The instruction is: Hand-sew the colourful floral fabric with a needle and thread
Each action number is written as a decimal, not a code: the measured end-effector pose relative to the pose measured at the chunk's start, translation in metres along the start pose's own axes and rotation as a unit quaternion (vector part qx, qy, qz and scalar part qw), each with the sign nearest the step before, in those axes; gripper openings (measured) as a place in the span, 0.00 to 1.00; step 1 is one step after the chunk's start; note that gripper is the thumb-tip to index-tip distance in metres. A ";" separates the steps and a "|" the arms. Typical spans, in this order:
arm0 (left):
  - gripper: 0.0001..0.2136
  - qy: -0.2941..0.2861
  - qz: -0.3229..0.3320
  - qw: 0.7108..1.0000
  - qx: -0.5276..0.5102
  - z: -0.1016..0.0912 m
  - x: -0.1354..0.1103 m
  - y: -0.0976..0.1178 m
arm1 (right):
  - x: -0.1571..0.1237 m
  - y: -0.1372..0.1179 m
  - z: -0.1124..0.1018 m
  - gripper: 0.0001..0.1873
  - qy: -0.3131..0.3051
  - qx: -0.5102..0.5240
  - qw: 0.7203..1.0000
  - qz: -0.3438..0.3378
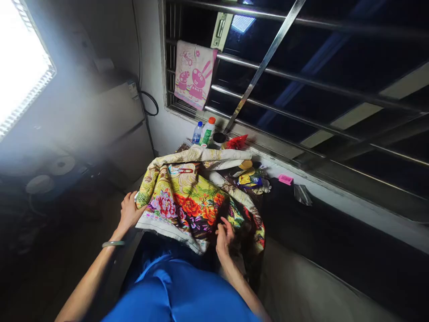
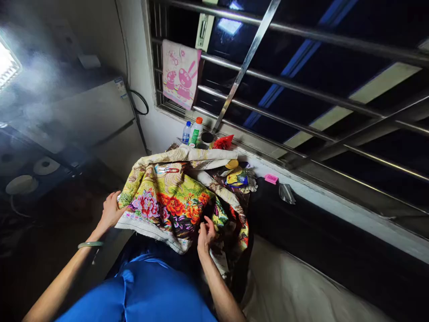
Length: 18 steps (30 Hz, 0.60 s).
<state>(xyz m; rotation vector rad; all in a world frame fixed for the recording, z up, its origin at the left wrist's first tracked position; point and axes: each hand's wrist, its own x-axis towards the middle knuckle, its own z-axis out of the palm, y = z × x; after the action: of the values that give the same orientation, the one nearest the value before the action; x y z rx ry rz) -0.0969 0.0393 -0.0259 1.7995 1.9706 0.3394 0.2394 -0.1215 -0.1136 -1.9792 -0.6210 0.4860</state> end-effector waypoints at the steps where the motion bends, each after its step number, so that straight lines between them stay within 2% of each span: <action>1: 0.34 0.004 0.005 1.000 0.008 -0.004 0.005 0.007 | 0.013 -0.008 -0.006 0.26 0.029 -0.024 0.999 0.005; 3: 0.35 -0.008 0.007 1.000 0.027 -0.011 0.016 0.023 | 0.051 -0.030 -0.016 0.24 0.060 -0.087 0.994 -0.010; 5: 0.35 -0.034 0.013 0.999 0.034 -0.014 0.027 0.036 | 0.098 -0.057 -0.018 0.23 0.039 -0.153 0.987 -0.027; 8: 0.33 -0.046 0.007 0.998 0.053 -0.015 0.037 0.047 | 0.165 -0.092 -0.005 0.21 -0.008 -0.203 0.978 -0.048; 10: 0.32 -0.043 -0.006 0.997 0.057 -0.013 0.038 0.048 | 0.195 -0.107 0.012 0.18 -0.050 -0.245 0.967 -0.057; 13: 0.31 -0.041 -0.018 0.998 0.045 -0.011 0.034 0.045 | 0.216 -0.115 0.037 0.15 -0.118 -0.312 0.941 -0.062; 18: 0.30 -0.022 -0.036 0.999 0.001 -0.008 0.028 0.043 | 0.211 -0.109 0.069 0.12 -0.183 -0.392 0.899 -0.069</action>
<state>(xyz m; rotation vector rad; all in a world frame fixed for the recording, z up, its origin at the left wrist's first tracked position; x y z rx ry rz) -0.0644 0.0734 -0.0032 1.7172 2.0004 0.2720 0.3427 0.0972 -0.0644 -2.5840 -1.3500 0.5810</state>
